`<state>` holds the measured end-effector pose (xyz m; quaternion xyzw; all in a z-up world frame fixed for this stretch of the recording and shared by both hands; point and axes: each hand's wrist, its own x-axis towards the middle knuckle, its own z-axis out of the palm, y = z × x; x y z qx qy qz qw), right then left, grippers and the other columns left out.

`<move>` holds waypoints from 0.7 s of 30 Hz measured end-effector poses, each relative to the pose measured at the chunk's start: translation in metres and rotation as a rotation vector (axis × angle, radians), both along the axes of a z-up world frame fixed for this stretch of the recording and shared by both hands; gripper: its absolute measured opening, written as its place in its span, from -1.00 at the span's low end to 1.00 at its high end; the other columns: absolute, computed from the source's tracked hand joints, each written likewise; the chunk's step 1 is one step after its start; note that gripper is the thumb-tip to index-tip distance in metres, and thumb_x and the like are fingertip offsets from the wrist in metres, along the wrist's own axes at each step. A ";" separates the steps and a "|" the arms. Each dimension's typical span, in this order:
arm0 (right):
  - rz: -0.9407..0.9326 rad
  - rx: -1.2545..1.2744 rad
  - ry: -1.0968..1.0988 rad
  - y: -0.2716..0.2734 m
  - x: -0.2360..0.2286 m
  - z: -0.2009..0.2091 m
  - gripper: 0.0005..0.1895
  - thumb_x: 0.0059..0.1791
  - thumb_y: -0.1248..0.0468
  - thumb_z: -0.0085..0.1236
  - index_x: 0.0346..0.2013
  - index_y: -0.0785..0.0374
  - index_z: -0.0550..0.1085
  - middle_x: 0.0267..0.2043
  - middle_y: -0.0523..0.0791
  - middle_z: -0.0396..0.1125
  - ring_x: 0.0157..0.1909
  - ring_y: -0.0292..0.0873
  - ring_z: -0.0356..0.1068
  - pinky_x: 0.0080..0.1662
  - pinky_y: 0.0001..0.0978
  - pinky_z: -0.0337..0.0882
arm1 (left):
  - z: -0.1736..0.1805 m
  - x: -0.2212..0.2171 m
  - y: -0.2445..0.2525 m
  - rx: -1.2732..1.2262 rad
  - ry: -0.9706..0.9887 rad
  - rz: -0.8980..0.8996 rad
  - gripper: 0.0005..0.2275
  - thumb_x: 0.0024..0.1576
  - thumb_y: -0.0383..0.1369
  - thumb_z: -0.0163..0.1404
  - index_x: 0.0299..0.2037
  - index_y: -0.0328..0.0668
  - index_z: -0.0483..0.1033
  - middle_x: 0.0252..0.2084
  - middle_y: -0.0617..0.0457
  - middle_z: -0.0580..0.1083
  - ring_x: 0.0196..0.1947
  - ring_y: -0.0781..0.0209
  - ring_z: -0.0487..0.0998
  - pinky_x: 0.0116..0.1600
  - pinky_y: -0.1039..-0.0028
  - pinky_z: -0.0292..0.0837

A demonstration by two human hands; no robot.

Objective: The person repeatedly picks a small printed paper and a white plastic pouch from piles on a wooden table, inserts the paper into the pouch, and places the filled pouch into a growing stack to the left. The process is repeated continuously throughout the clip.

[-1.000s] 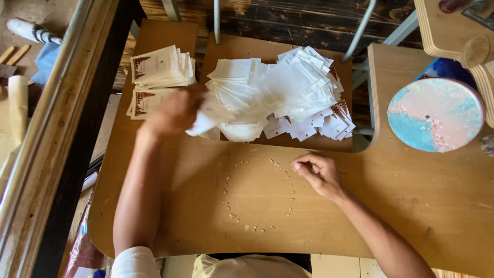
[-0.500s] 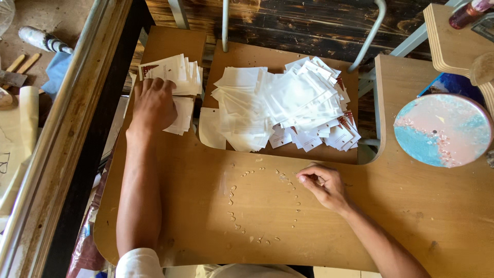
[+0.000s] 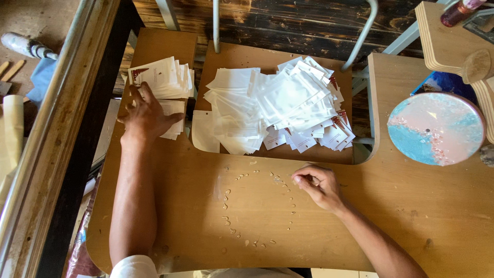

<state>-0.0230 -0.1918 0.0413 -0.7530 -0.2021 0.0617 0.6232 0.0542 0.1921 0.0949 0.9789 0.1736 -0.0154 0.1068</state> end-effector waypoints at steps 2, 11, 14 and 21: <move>-0.009 0.006 0.020 -0.001 0.000 -0.001 -0.89 -0.17 0.36 0.08 -0.47 0.37 0.53 -0.68 -0.02 0.25 -0.60 -0.25 0.26 -0.52 -0.53 0.24 | 0.006 0.000 -0.004 0.034 -0.015 -0.019 -0.08 -0.17 0.08 0.08 0.22 -0.49 -0.06 0.20 -0.51 -0.03 0.06 -0.58 0.19 -0.12 -0.31 0.25; -0.055 0.064 0.102 -0.001 0.001 0.000 -0.88 -0.17 0.38 0.07 -0.47 0.41 0.52 -0.66 -0.02 0.27 -0.59 -0.26 0.32 -0.50 -0.54 0.30 | 0.015 0.045 -0.099 0.044 -0.156 -0.370 -0.27 -0.06 0.11 -0.06 0.21 -0.23 0.07 0.19 -0.15 0.19 0.17 -0.03 0.21 0.23 0.08 -0.08; -0.065 0.081 0.111 -0.001 0.001 0.002 -0.87 -0.17 0.38 0.08 -0.48 0.42 0.52 -0.65 -0.02 0.26 -0.60 -0.26 0.32 -0.51 -0.54 0.30 | 0.008 0.076 -0.137 -0.084 -0.174 -0.557 -0.25 -0.07 0.16 -0.07 0.21 -0.19 0.07 0.15 -0.12 0.24 0.17 -0.02 0.24 0.25 0.15 -0.08; -0.057 0.086 0.092 0.000 0.003 0.014 -0.87 -0.16 0.36 0.08 -0.50 0.40 0.51 -0.67 -0.06 0.24 -0.61 -0.27 0.28 -0.53 -0.56 0.22 | -0.027 0.118 -0.213 -0.066 -0.057 -0.734 -0.16 -0.16 0.25 -0.07 0.19 -0.21 0.01 0.09 -0.10 0.31 0.19 0.04 0.19 0.30 0.19 -0.24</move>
